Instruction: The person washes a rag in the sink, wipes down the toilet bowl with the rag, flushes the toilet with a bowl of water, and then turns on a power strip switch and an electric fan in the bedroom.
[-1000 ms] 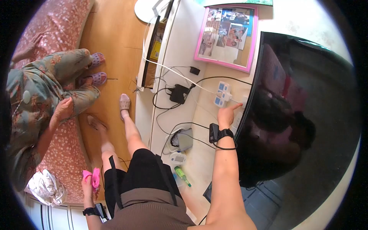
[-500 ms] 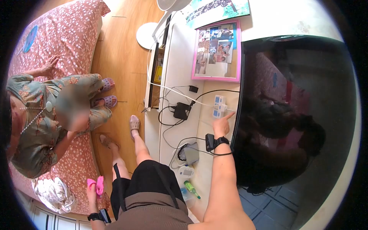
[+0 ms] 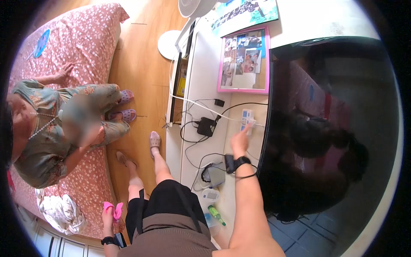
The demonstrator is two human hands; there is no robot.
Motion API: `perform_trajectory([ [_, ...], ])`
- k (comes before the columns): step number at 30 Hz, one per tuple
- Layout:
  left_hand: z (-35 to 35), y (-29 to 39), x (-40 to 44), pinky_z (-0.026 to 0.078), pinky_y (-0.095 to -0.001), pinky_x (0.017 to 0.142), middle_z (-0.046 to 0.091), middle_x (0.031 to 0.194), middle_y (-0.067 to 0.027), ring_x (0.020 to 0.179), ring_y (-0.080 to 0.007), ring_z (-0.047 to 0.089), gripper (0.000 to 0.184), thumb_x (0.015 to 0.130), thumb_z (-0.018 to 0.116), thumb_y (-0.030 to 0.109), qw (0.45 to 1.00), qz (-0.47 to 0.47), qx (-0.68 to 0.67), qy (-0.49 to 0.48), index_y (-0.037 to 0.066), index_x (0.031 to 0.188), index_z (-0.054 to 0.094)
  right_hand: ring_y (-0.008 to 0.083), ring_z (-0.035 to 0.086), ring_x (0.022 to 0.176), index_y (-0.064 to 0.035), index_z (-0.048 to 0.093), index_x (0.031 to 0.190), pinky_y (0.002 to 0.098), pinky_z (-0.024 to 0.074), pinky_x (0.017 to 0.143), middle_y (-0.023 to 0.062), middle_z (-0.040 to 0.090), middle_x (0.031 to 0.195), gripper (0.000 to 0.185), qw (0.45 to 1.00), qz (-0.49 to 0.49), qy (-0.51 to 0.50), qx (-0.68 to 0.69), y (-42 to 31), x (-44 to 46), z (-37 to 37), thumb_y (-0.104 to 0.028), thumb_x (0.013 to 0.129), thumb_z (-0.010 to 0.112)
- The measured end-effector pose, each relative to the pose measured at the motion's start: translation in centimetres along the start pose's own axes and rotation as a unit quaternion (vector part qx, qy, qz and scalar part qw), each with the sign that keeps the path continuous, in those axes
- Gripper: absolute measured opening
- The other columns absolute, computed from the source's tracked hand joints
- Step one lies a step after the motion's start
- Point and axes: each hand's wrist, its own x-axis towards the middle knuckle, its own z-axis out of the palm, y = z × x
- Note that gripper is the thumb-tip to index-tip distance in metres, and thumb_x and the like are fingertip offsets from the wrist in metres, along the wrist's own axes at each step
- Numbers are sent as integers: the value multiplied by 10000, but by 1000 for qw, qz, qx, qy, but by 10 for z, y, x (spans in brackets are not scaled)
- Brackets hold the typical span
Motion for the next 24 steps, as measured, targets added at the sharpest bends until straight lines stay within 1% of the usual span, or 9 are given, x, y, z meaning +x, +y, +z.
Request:
perform_trajectory([
  [3,2,5,-6,474,-261,693,643,877,-21,772,-111,584,214,913,600,168,998,41,-37,23,-12,1021,641,429,635,902,-122,475,1339,508,509,790,238,663,979,524,981,-134,-136,21,-4,-41,44,-182,823,544],
  [6,-2,11,-8,486,-268,692,657,902,-36,785,-126,606,233,902,607,176,997,57,-51,17,-18,1027,638,389,595,1077,-76,551,1272,447,472,941,213,650,1107,484,910,-208,-352,69,-17,-96,65,-237,819,598],
  [7,-6,4,-1,489,-274,686,661,901,-39,784,-128,611,239,896,610,184,997,64,-45,13,-16,1023,644,348,662,917,-72,528,1300,432,530,818,211,667,1053,515,890,-257,-375,44,-19,-113,70,-254,825,609],
  [8,-12,3,1,491,-288,671,666,880,-45,772,-130,610,256,881,619,208,996,72,33,34,-10,1008,659,264,670,697,-70,505,1322,388,551,647,193,674,984,559,860,-151,-480,86,-34,-137,44,-310,834,632],
  [10,-12,21,-10,486,-290,661,650,823,-34,758,-122,604,264,873,622,225,995,91,14,45,-3,997,669,178,603,529,-67,473,1355,335,509,503,160,670,929,615,807,-176,-557,85,-26,-159,71,-375,849,636],
  [13,-9,50,-38,489,-293,642,631,801,-25,730,-127,603,242,878,608,204,991,113,5,68,-1,997,659,291,561,1142,21,542,1285,391,429,971,178,630,1190,822,703,-233,-672,-25,-30,-190,62,-677,851,518],
  [17,-3,83,-70,516,-317,608,637,810,-41,704,-159,633,201,904,567,171,992,88,-34,79,9,1004,632,282,522,1192,-31,573,1284,414,364,1031,112,578,1302,817,695,-153,-702,33,0,-200,123,-718,863,442],
  [21,4,109,-106,498,-311,538,650,818,-66,660,-169,635,179,899,539,164,995,81,-34,41,29,975,628,254,505,1219,2,504,1341,384,360,1049,134,567,1313,893,686,-209,-696,33,-14,-191,77,-741,850,436],
  [24,8,113,-107,491,-322,535,655,845,-61,675,-161,628,192,863,576,204,993,53,85,59,60,974,637,275,526,1195,20,568,1259,405,379,1023,150,597,1269,906,740,-253,-623,-24,-22,-182,58,-766,826,438],
])
